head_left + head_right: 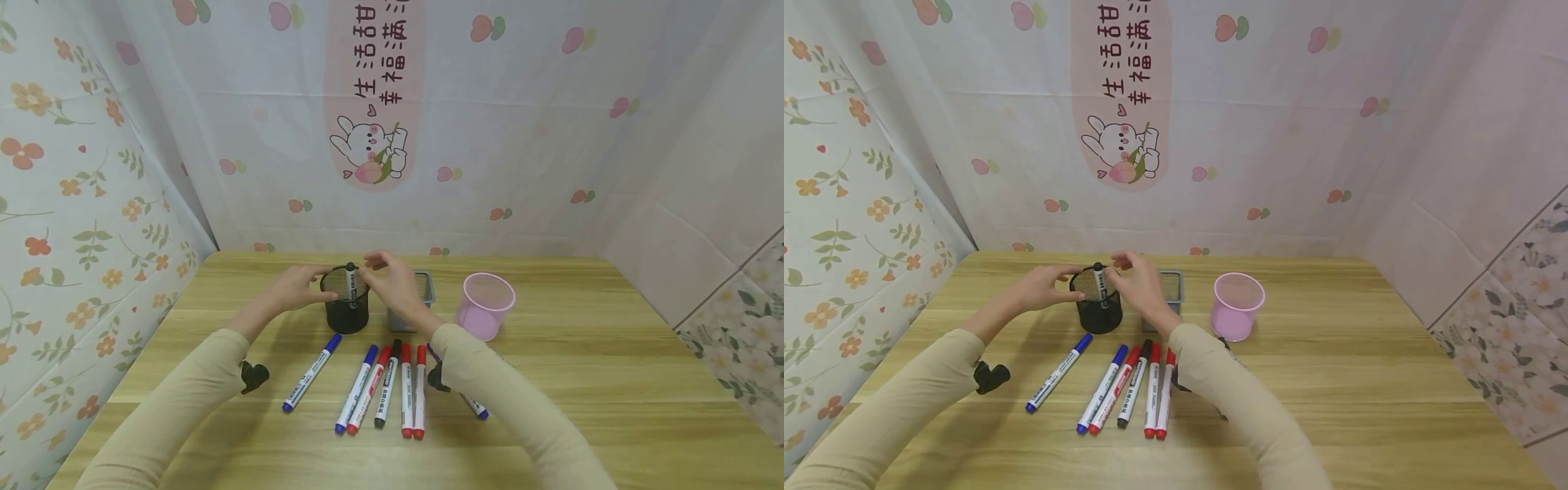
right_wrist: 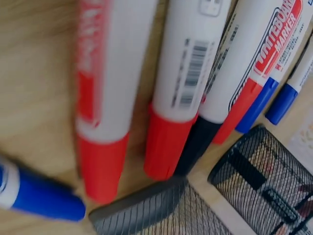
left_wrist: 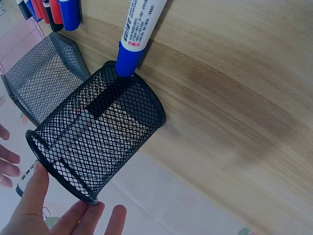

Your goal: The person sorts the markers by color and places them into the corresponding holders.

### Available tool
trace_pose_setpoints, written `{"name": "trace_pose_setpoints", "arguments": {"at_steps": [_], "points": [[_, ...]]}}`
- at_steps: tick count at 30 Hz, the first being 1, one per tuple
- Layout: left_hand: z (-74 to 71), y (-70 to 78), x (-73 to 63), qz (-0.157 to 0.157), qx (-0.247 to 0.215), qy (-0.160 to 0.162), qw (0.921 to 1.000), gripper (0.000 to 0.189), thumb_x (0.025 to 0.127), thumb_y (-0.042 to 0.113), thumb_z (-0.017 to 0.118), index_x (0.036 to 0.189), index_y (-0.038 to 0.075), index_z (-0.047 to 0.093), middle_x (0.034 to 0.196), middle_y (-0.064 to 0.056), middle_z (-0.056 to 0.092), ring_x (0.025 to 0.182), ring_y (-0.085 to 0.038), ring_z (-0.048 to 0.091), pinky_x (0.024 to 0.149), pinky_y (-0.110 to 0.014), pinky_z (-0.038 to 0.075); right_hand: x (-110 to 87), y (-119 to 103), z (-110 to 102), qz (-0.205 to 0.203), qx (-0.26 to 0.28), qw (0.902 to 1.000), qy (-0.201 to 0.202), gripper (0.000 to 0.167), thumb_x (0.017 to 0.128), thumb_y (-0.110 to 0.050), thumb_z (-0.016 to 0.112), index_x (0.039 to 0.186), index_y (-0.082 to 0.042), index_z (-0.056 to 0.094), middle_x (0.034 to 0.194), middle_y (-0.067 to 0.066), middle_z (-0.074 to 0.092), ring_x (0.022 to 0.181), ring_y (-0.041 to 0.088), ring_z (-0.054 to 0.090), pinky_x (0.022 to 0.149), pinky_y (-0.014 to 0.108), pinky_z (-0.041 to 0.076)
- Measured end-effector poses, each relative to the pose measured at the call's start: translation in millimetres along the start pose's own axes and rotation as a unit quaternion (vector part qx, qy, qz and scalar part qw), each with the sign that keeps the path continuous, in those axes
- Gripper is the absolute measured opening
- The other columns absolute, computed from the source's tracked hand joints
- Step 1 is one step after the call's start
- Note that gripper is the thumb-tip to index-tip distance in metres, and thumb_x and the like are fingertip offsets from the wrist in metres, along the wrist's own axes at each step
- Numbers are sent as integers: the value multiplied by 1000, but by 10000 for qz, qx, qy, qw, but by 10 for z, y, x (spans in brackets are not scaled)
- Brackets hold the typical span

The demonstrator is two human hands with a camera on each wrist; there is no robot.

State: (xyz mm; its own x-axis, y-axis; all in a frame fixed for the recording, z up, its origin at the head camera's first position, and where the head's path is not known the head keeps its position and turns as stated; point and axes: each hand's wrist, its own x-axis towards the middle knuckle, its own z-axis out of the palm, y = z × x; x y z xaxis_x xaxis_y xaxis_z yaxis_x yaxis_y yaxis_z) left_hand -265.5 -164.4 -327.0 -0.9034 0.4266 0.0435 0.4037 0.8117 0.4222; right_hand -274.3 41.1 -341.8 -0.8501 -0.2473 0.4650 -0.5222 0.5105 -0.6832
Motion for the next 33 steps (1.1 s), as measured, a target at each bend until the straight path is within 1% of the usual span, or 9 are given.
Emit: {"name": "trace_pose_setpoints", "arguments": {"at_steps": [2, 9, 12, 16, 21, 24, 27, 29, 33], "points": [[-2, 3, -3, -2, 8, -2, 10000, 64, 80, 34, 63, 127, -4, 43, 123, -22, 46, 105, -38, 48, 83, -48, 40, -7, -15, -54, -89, -59, 9999, -4, 23, 82, -21, 62, 102, -10, 62, 90, -2, 62, 87, 11, 54, 75, 31, 43], [-11, 17, -14, -13, 35, 21, 10000, 63, 80, 33, 64, 127, -3, 43, 123, -22, 46, 105, -37, 49, 84, -49, 39, -50, -55, -232, -539, -280, 9981, -25, 21, 82, -18, 62, 102, -13, 63, 90, -1, 63, 84, 9, 55, 63, 25, 44], [-12, 19, -16, -31, 41, 11, 10000, 63, 80, 34, 64, 127, -3, 43, 123, -22, 46, 105, -37, 48, 84, -49, 39, -70, -50, -279, -730, -378, 9966, -15, 20, 82, -17, 62, 101, -10, 63, 90, -3, 63, 83, 9, 55, 65, 24, 44], [-7, 14, -17, -32, 6, -4, 10000, 64, 81, 34, 63, 128, -3, 42, 124, -22, 45, 106, -37, 48, 85, -49, 38, -134, -40, -331, -1085, -552, 9925, -109, 18, 82, -15, 62, 98, -7, 64, 91, 0, 63, 84, 13, 55, 67, 28, 44], [14, -11, -6, 26, 67, 18, 10000, 63, 81, 35, 63, 127, -3, 42, 124, -22, 46, 105, -37, 49, 84, -49, 39, -297, -69, -378, -1501, -891, 9838, -400, 18, 83, -17, 61, 98, -8, 64, 93, 0, 63, 88, 13, 55, 74, 30, 44], [12, -10, -5, 31, 82, 26, 10000, 63, 81, 35, 63, 127, -3, 43, 123, -22, 46, 105, -36, 49, 84, -49, 39, -426, -76, -381, -1716, -1068, 9771, -662, 17, 83, -18, 60, 96, -8, 64, 94, 0, 62, 91, 12, 54, 80, 28, 43], [-1, 8, -16, -7, 50, 16, 10000, 63, 81, 34, 63, 127, -2, 43, 123, -21, 46, 105, -36, 48, 84, -49, 39, -552, -59, -367, -1967, -1201, 9675, -1042, 15, 83, -17, 60, 95, -9, 64, 93, -2, 62, 91, 11, 53, 79, 26, 43], [-5, 13, -21, -29, 30, -3, 10000, 63, 81, 34, 63, 128, -2, 43, 124, -21, 46, 105, -37, 48, 84, -49, 39, -631, -46, -360, -2125, -1236, 9598, -1356, 14, 82, -17, 60, 94, -10, 64, 92, -3, 62, 88, 9, 53, 76, 24, 44], [-1, 11, -20, -58, 18, -43, 10000, 63, 81, 35, 62, 128, -2, 42, 124, -22, 45, 106, -37, 47, 83, -50, 39, -769, -20, -363, -2388, -1410, 9400, -1988, 14, 81, -18, 61, 93, -11, 65, 89, -4, 62, 83, 8, 53, 72, 22, 43]]}}
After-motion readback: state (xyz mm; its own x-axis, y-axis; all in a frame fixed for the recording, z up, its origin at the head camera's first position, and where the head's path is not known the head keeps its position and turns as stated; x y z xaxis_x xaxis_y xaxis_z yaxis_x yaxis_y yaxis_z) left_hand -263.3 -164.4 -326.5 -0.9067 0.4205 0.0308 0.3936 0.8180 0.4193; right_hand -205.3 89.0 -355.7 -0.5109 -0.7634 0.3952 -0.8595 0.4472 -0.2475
